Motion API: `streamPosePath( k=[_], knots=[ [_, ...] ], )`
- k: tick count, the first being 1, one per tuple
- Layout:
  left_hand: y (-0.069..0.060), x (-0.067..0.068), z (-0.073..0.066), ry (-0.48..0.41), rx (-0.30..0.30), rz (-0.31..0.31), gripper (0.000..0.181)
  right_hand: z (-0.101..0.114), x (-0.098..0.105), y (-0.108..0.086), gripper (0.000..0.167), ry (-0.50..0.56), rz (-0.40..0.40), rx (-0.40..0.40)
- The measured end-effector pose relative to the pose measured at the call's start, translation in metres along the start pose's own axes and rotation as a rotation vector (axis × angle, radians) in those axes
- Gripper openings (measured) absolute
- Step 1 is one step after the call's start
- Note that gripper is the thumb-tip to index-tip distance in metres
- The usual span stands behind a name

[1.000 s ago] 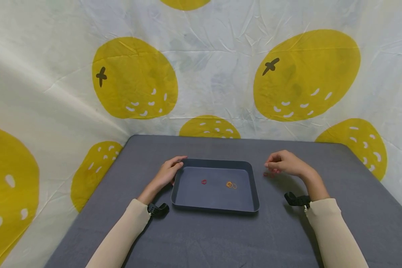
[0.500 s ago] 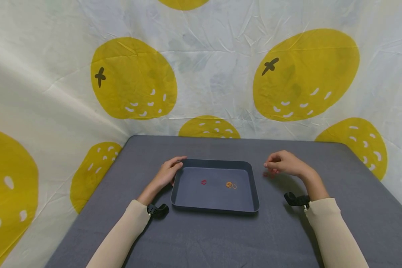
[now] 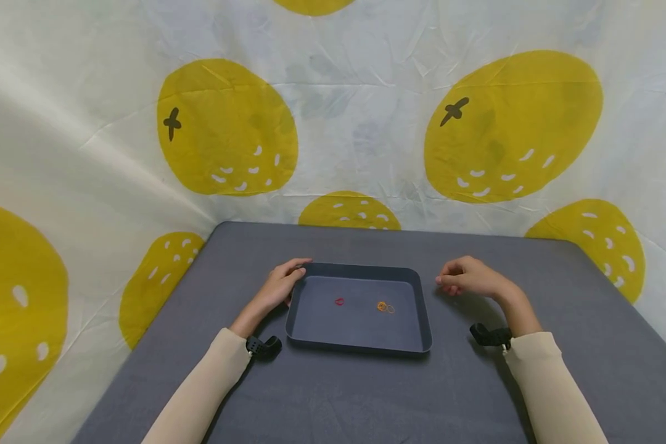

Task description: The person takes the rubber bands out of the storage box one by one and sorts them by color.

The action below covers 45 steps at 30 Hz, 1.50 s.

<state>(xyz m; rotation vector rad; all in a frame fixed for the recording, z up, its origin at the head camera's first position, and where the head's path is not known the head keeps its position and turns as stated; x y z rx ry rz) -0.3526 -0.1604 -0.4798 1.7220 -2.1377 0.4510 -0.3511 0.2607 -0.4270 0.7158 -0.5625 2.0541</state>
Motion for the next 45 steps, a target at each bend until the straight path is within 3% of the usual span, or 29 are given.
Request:
streamPosePath(
  k=[13,23,45],
  knots=[
    [0.001,-0.001,-0.001,0.018,0.005,0.013,0.041,0.003,0.002,0.000,0.025,-0.006,-0.016,0.005],
    [0.001,0.000,0.000,0.015,0.009,0.009,0.041,0.015,0.003,0.000,0.022,-0.053,-0.023,0.031],
    [0.001,0.000,0.001,0.003,0.015,0.004,0.041,0.036,0.004,-0.003,0.021,-0.037,-0.048,0.069]
  ],
)
Point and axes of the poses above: each hand's wrist, its own y-axis towards the middle knuckle, its own x-axis out of the back of the hand, z = x × y, the point moved 6 cm from there along y, towards the middle knuckle, and after that the axes turned 4 degrees about x, right-handed, at the moved point
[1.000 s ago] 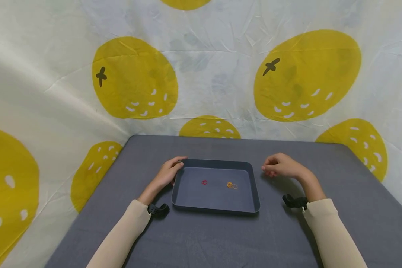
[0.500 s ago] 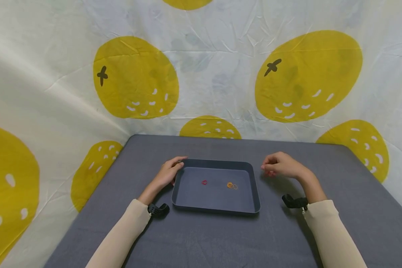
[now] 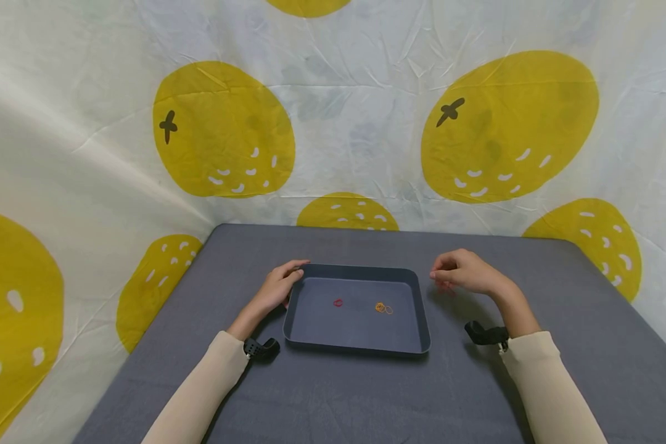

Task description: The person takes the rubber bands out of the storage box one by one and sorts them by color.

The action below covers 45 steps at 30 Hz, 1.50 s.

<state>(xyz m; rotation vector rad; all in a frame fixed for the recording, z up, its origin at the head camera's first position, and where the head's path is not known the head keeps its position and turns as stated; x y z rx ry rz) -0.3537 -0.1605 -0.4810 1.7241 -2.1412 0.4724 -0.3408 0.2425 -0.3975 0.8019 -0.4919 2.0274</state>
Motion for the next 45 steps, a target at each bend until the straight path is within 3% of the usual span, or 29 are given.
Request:
streamPosePath(
  k=[19,29,37,45],
  knots=[
    [0.001,-0.001,0.000,0.011,-0.017,0.019,0.042,0.042,-0.010,0.014,0.014,-0.078,-0.020,0.074],
    [-0.001,-0.001,0.000,0.008,-0.039,0.003,0.041,0.079,-0.029,0.046,0.013,-0.052,0.032,0.156],
    [-0.001,-0.001,-0.001,0.016,-0.041,-0.004,0.041,0.111,-0.057,0.073,0.013,-0.046,0.102,0.231],
    [-0.001,-0.001,-0.001,0.011,-0.050,0.002,0.041,0.114,-0.076,0.093,0.013,-0.008,0.125,0.240]
  ],
)
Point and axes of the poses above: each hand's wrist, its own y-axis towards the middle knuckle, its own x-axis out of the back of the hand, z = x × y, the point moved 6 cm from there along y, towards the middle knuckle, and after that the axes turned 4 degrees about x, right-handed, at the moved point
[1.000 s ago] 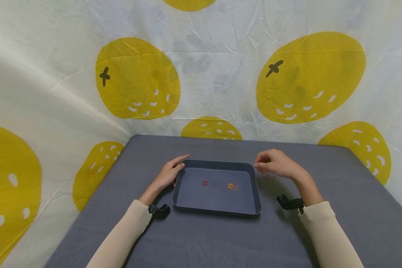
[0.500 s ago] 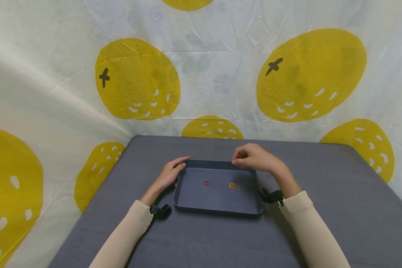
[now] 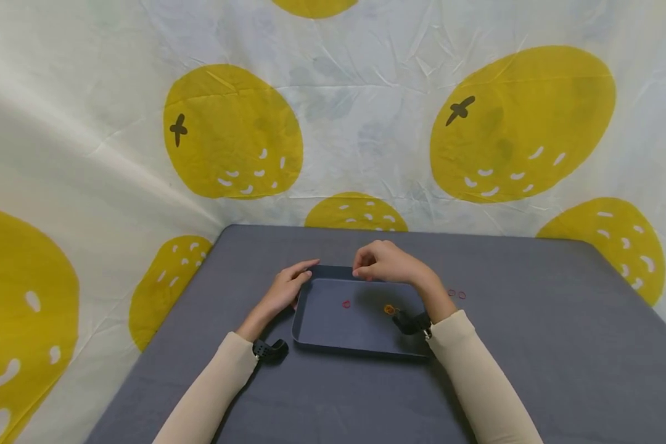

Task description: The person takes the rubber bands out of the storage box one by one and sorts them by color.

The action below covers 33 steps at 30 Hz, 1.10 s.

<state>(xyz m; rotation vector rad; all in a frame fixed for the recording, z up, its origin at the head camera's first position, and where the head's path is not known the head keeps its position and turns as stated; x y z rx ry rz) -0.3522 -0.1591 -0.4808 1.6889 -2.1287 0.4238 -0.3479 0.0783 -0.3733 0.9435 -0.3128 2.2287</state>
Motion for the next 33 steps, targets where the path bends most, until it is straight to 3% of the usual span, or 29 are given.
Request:
streamPosePath(
  k=[17,25,33],
  knots=[
    [0.002,-0.001,0.001,-0.011,0.000,-0.011,0.041,-0.020,-0.025,0.014,0.012,0.015,0.075,-0.019],
    [0.001,0.000,0.001,-0.012,0.022,-0.009,0.041,-0.033,-0.038,0.020,0.006,-0.061,0.100,-0.050],
    [0.003,0.000,0.001,-0.002,0.023,-0.017,0.040,-0.041,-0.044,0.021,0.004,-0.066,0.125,-0.087]
  ],
)
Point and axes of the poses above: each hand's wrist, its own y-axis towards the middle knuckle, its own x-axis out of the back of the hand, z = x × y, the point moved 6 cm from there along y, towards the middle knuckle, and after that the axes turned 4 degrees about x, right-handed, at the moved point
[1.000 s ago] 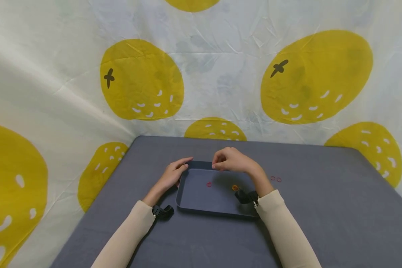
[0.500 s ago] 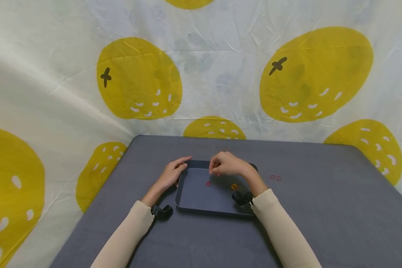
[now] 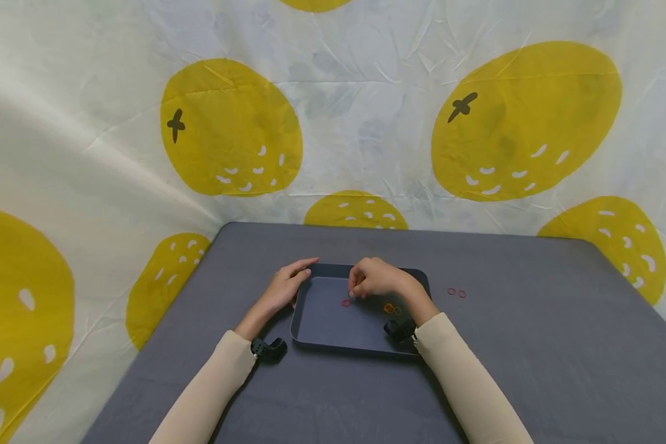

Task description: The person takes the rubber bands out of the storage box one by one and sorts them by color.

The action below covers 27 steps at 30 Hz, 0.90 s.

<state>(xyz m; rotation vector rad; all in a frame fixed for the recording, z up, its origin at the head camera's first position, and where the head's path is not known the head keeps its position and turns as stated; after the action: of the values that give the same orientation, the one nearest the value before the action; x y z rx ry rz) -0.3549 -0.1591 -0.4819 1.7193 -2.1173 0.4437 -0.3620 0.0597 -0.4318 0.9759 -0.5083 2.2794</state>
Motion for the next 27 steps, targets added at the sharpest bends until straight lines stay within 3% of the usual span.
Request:
streamPosePath(
  k=[12,21,27],
  knots=[
    [-0.001,-0.001,-0.002,0.007,-0.019,-0.007,0.041,-0.002,-0.004,0.000,0.003,-0.007,0.018,-0.003],
    [-0.006,-0.002,0.008,0.006,0.008,-0.018,0.039,-0.002,-0.018,0.002,0.007,0.022,0.057,0.000],
    [-0.002,-0.001,0.001,0.021,-0.025,-0.025,0.040,0.003,-0.019,0.001,0.011,0.060,0.056,-0.007]
  ],
)
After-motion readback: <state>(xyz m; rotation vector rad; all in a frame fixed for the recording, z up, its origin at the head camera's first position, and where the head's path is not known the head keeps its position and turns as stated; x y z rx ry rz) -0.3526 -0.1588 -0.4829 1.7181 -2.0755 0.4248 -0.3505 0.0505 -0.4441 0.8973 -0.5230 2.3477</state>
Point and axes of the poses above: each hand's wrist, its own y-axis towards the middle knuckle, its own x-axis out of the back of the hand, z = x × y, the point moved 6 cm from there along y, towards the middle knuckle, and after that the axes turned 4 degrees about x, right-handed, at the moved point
